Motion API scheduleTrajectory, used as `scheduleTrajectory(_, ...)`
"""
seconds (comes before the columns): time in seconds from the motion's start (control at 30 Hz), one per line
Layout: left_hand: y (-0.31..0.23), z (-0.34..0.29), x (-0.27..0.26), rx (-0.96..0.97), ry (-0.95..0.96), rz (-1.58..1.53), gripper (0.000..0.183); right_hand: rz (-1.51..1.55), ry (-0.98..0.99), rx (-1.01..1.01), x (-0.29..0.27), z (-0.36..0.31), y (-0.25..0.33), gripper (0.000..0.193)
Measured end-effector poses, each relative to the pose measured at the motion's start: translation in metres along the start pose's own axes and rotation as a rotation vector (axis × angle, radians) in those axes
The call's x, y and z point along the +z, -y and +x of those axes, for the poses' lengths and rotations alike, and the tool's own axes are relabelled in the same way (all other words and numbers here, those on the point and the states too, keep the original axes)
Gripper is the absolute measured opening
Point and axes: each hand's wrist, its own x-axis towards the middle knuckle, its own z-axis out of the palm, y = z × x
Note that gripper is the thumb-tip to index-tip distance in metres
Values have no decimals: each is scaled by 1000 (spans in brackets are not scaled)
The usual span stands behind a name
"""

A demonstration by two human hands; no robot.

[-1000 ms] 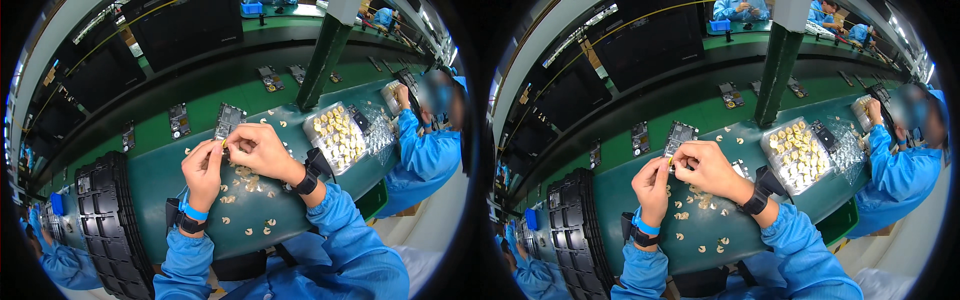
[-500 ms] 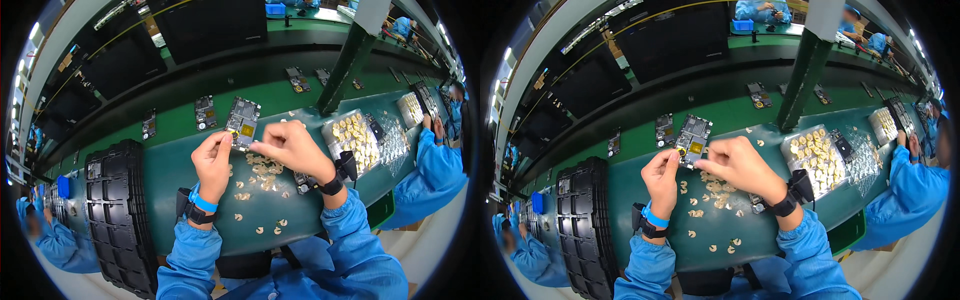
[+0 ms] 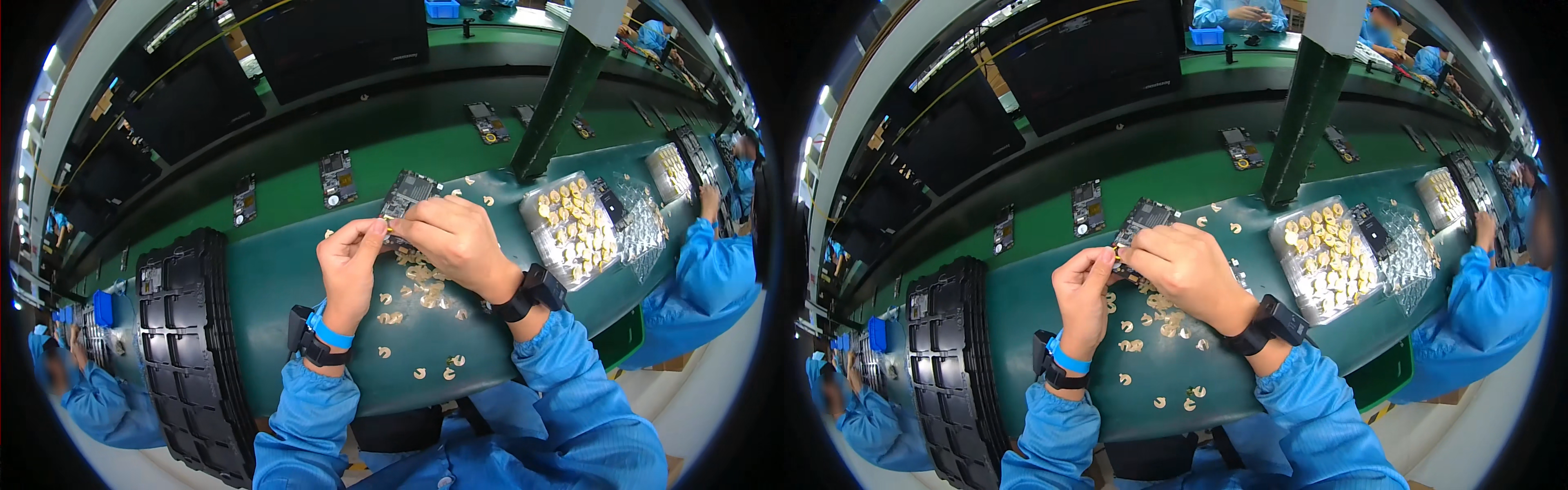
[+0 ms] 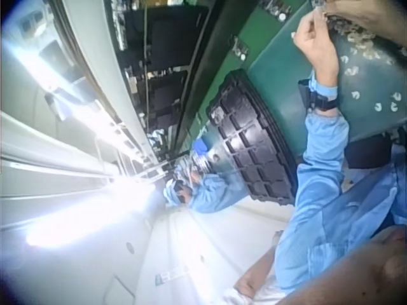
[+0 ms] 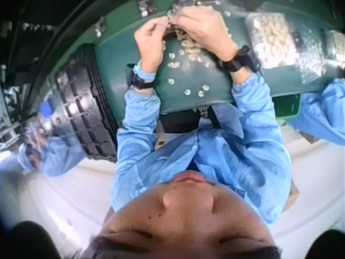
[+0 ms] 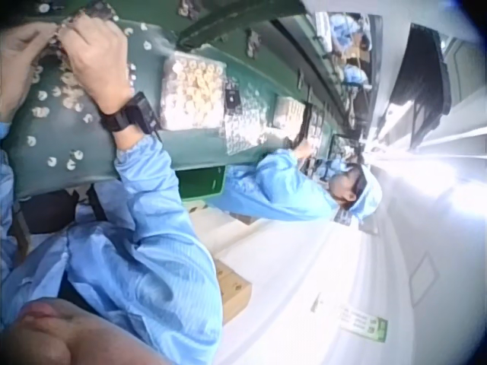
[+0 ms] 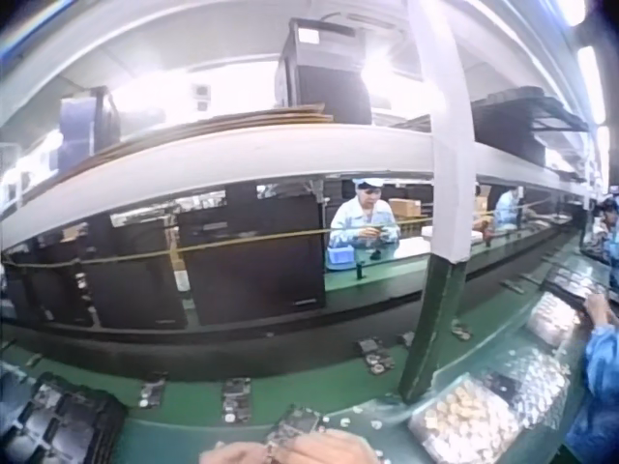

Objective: Assembling electronic circuit boards by installing components on an assembly line.

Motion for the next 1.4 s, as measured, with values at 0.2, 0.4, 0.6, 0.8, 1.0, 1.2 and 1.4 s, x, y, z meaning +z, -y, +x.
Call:
scheduleTrajectory(0.2,7,1,-3,88,-21,46,16,358,1,322,-1,-1,-1,15)
scheduleTrajectory(0.4,6,1,-5,167,52,170,17,460,129,491,-2,2,-2,8)
scheduleTrajectory(0.6,5,3,-6,49,64,46,31,886,-75,795,0,-1,-4,8)
scheduleTrajectory(0.8,5,4,-1,13,136,-76,44,675,-10,763,15,-7,3,12)
scheduleTrajectory(1.0,7,4,-1,-16,161,-80,43,538,-4,713,13,-1,7,12)
scheduleTrajectory(1.2,5,5,0,-10,154,-91,42,473,9,660,12,0,5,11)
scheduleTrajectory(1.4,8,5,3,20,170,-122,42,466,16,651,10,-4,4,11)
